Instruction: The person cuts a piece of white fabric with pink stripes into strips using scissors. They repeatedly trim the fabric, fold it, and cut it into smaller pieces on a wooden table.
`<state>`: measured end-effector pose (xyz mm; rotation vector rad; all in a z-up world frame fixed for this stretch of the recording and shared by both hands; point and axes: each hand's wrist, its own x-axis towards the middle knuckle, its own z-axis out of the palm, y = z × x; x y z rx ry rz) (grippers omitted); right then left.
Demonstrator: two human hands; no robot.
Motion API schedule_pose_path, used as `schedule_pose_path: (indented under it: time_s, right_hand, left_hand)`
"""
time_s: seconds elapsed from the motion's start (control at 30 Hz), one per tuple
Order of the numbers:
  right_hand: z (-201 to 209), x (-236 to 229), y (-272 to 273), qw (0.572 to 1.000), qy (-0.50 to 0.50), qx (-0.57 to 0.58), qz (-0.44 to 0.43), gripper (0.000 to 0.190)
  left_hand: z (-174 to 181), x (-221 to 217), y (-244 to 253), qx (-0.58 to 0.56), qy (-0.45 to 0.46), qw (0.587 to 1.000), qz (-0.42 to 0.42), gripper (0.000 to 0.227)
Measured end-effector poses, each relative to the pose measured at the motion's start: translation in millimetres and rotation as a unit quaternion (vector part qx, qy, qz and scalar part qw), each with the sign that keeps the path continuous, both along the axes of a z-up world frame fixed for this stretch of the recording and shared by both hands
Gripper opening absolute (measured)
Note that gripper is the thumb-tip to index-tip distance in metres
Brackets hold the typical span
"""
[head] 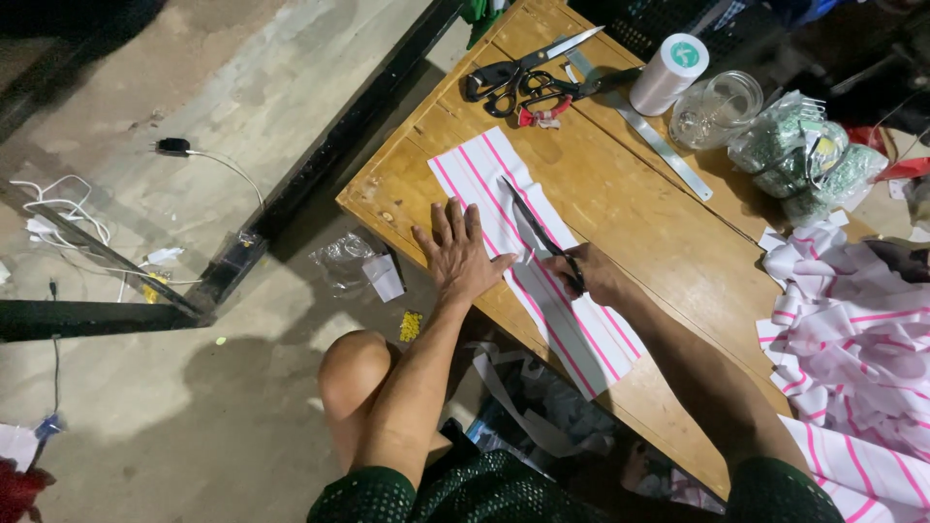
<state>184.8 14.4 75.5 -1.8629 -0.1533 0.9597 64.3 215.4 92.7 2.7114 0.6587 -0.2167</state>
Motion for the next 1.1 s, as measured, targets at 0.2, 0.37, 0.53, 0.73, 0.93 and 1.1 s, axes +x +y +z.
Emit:
schedule_pose_path:
  time_s: [0.2, 0.37, 0.53, 0.73, 0.93, 1.1]
  right_hand:
    - [7.6, 10.2, 17.0, 1.000, -0.003, -0.009, 0.013, 0.043]
    - [-7.6, 8.8, 12.2, 1.000, -0.025, -0.006, 0.009, 0.039]
    - [6.6, 7.6, 25.7, 0.999, -0.017, -0.014, 0.039, 0.042]
    - [17.7, 15.8, 35.6, 1.000, 0.027, 0.000, 0.008, 0.040]
    - [-10.3, 29.1, 29.5, 0.998, -0.033, 0.001, 0.045, 0.034]
    - [21.1, 27.8, 44.9, 0.999, -0.005, -0.023, 0.041, 0.036]
  left_hand:
    - [-13.2, 2.3, 0.4, 0.014, -0.012, 1.000, 0.003, 0.109]
    - [-9.1, 0.3, -0.1, 0.014, -0.024, 1.000, 0.003, 0.108]
    - [-17.7, 3.3, -1.4, 0.038, -0.027, 0.999, 0.015, 0.110]
    - [-10.1, 3.4, -0.9, 0.022, -0.007, 1.000, 0.014, 0.110]
    - [-11.9, 1.5, 1.3, 0.000, -0.033, 0.999, 0.007, 0.107]
    - [-9.1, 2.2, -0.2, 0.005, -0.011, 1.000, 0.014, 0.108]
